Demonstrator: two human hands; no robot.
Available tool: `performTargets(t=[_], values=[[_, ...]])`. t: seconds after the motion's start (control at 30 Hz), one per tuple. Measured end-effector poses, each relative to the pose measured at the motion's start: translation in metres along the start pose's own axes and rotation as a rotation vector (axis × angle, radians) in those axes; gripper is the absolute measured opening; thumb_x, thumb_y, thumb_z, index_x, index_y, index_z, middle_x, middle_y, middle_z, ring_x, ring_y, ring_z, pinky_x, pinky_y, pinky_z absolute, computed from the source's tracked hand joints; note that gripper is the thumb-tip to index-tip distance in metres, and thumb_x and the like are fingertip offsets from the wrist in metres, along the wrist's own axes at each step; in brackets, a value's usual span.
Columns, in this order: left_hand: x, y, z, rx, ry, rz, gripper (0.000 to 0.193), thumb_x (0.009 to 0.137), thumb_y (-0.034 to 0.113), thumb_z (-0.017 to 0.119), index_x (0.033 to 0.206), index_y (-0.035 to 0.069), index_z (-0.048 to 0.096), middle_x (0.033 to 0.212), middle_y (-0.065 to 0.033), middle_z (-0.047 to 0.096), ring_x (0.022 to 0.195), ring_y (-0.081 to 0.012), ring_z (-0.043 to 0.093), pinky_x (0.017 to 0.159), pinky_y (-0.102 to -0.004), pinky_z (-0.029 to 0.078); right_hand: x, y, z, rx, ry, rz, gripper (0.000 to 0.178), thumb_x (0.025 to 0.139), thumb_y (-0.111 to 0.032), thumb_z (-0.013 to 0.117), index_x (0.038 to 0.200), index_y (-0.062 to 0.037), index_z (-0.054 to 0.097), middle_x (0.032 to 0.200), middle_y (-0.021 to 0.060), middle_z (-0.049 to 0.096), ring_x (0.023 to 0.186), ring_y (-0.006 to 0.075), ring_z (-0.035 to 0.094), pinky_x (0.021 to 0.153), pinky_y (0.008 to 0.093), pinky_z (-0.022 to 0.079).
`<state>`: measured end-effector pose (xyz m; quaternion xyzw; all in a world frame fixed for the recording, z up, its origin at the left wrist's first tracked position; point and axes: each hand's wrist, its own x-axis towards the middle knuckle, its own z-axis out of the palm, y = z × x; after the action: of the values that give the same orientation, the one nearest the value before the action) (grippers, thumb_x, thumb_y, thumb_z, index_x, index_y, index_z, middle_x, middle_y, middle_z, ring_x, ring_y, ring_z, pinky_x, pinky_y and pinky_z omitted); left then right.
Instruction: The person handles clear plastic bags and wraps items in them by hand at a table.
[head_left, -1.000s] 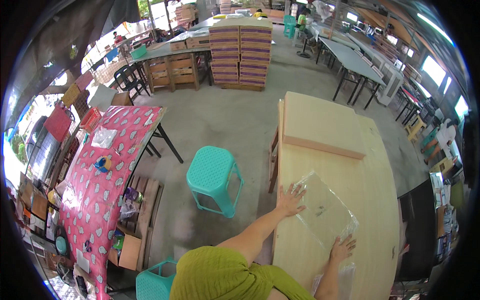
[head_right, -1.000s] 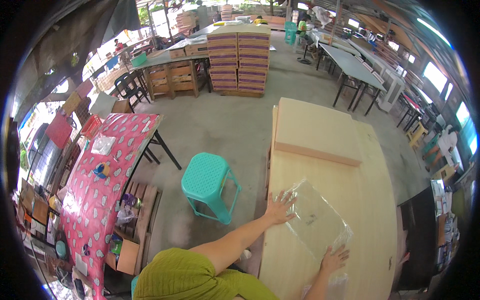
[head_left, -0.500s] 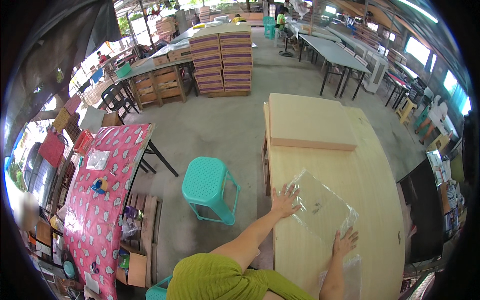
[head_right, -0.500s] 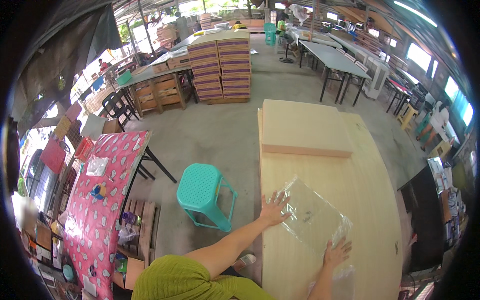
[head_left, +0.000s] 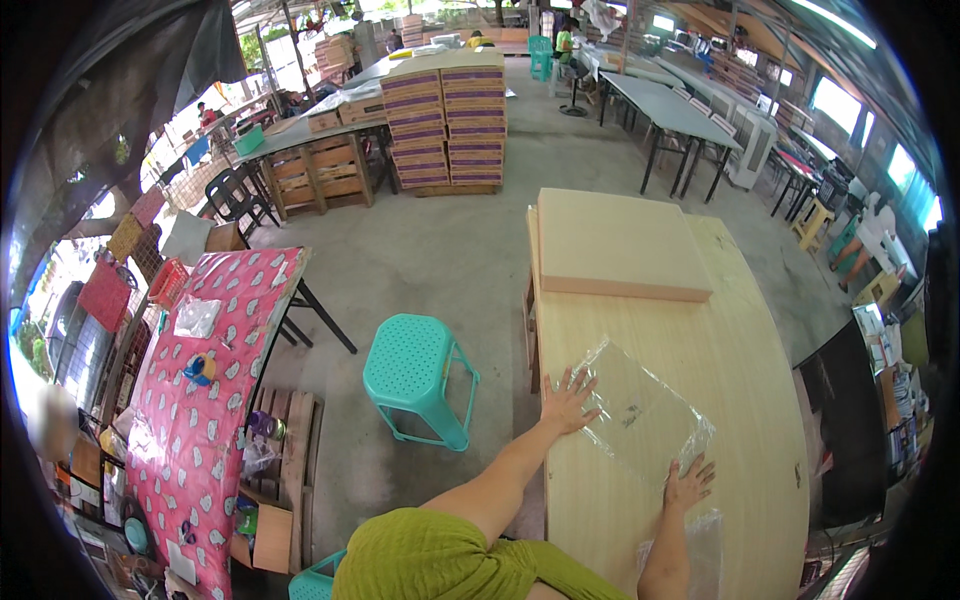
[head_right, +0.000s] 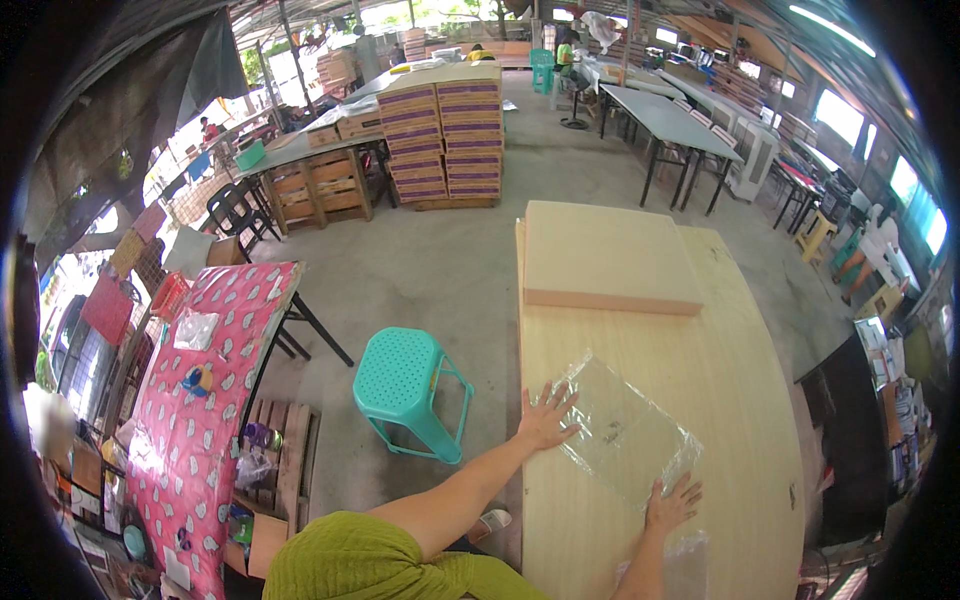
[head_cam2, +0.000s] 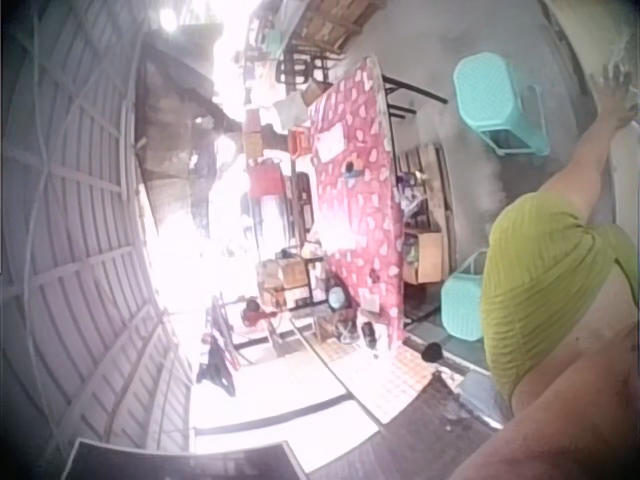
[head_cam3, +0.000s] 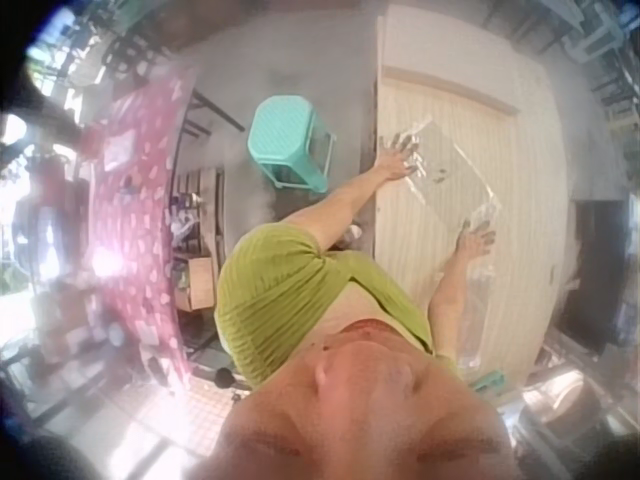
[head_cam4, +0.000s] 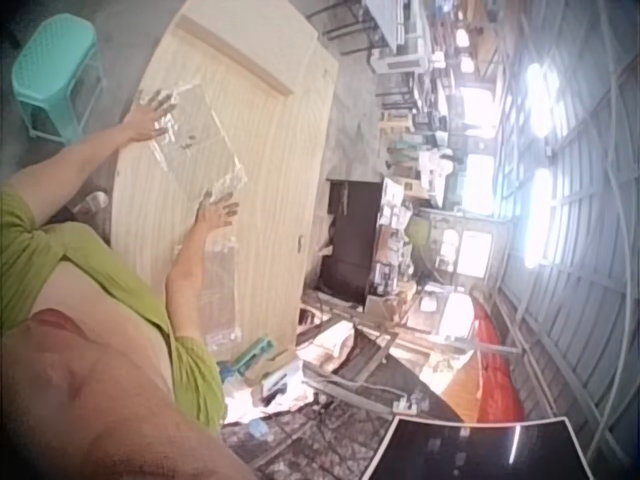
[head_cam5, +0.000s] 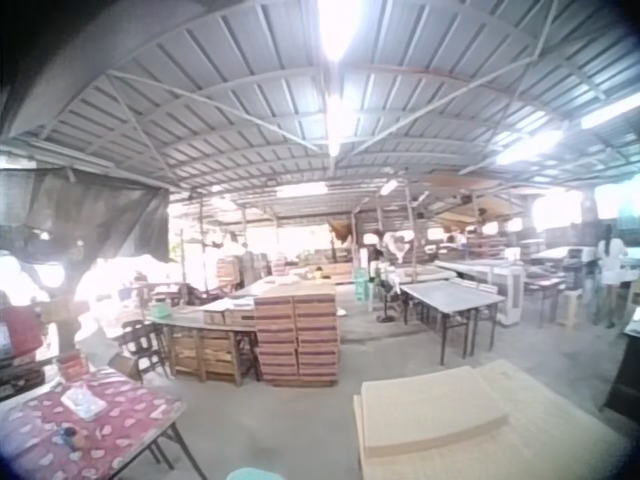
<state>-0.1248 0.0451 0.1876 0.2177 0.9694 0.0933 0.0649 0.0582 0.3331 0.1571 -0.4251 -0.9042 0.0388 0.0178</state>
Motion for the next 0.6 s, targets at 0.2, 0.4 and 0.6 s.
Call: performTargets(t=[0.2,0.4,0.6], values=[[-0.0021,0.0010,-0.0034,-0.013,-0.009,-0.002,0.074,0.089,0.065,0.037,0.151,0.029,0.018,0.159,-0.0001,0.010,0.146,-0.0279,0.004,0.111,-0.0659,0.005,-0.0008,0.0013,0.0016,0.004,0.048,-0.011,0.079,0.085,-0.055,0.053,0.149,-0.0178,0.027,0.156,0.0160,0.015,0.143,0.0371,0.017,0.111,0.0593,0.017],[-0.0033,0.0021,-0.0032,0.003,-0.004,-0.002,0.073,0.090,0.065,0.036,0.151,0.029,0.018,0.159,-0.0004,0.009,0.146,-0.0280,0.003,0.111,-0.0653,0.006,-0.0018,0.0000,-0.0012,0.027,0.031,0.007,0.078,0.085,-0.055,0.054,0.149,-0.0177,0.028,0.156,0.0161,0.017,0.142,0.0369,0.019,0.111,0.0591,0.018],[-0.0027,0.0018,-0.0024,0.029,-0.008,0.003,0.073,0.090,0.065,0.034,0.151,0.029,0.016,0.159,-0.0002,0.008,0.146,-0.0280,0.003,0.111,-0.0654,0.006,-0.0044,-0.0003,-0.0041,0.054,0.039,0.013,0.077,0.084,-0.055,0.054,0.148,-0.0180,0.030,0.156,0.0145,0.018,0.143,0.0354,0.018,0.112,0.0578,0.018]])
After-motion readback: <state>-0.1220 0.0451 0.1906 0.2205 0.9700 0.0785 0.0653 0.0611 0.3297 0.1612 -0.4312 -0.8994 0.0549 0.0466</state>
